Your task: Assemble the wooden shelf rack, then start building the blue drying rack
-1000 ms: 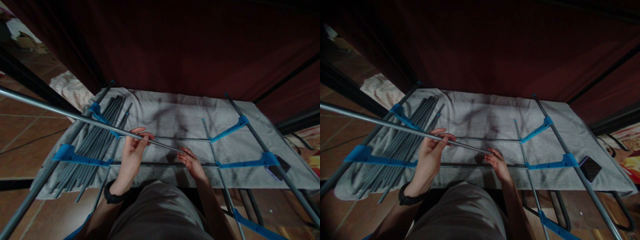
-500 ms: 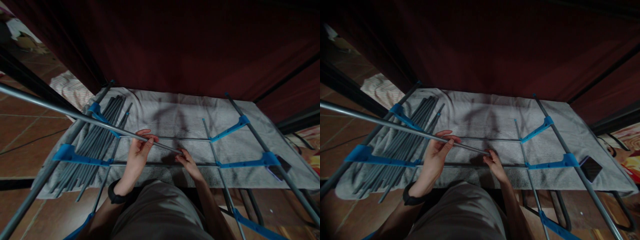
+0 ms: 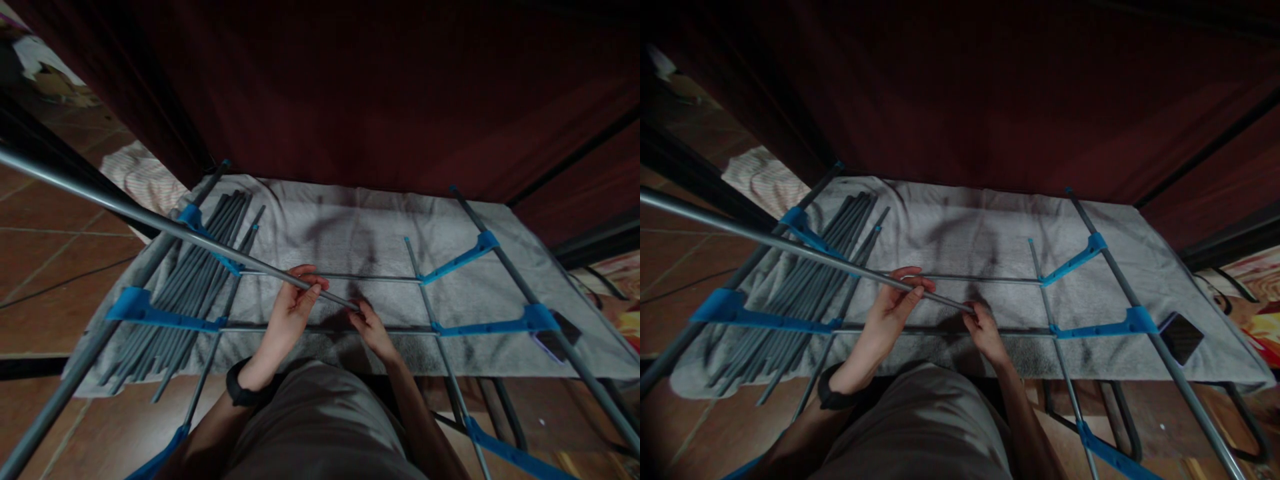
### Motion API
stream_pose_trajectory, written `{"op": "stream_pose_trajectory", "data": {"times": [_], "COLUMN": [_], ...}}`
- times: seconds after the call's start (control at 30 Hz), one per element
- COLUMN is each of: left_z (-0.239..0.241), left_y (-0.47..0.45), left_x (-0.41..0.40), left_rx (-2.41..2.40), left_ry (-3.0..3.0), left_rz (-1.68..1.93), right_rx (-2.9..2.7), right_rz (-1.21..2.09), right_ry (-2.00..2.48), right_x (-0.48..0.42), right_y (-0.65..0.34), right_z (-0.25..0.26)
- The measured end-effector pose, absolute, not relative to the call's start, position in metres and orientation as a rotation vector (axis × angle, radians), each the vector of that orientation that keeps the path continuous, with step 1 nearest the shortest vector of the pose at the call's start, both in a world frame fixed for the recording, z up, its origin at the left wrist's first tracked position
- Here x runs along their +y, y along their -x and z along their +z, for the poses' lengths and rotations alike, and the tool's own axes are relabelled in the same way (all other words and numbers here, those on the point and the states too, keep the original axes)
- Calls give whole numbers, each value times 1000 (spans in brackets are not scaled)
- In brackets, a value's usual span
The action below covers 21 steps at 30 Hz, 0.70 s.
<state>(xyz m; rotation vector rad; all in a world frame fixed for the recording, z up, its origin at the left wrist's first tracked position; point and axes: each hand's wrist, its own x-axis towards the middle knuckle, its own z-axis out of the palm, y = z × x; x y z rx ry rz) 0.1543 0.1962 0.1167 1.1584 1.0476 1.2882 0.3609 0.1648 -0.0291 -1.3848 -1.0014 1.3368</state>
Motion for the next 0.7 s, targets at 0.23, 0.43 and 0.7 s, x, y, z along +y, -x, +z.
{"op": "stream_pose_trajectory", "data": {"times": [0.23, 0.43, 0.7], "left_z": [111, 106, 102], "left_y": [-157, -160, -162], "left_x": [196, 196, 196], "left_rx": [1044, 1033, 1063], "left_ry": [-1226, -1254, -1295], "left_rz": [1248, 1215, 1185], "right_rx": [-1137, -1222, -1454], "right_rz": [1240, 1196, 1124], "right_ry": [1411, 1445, 1527], "right_x": [163, 161, 160], "right_y": [-357, -357, -357], "right_z": [-26, -29, -29]}}
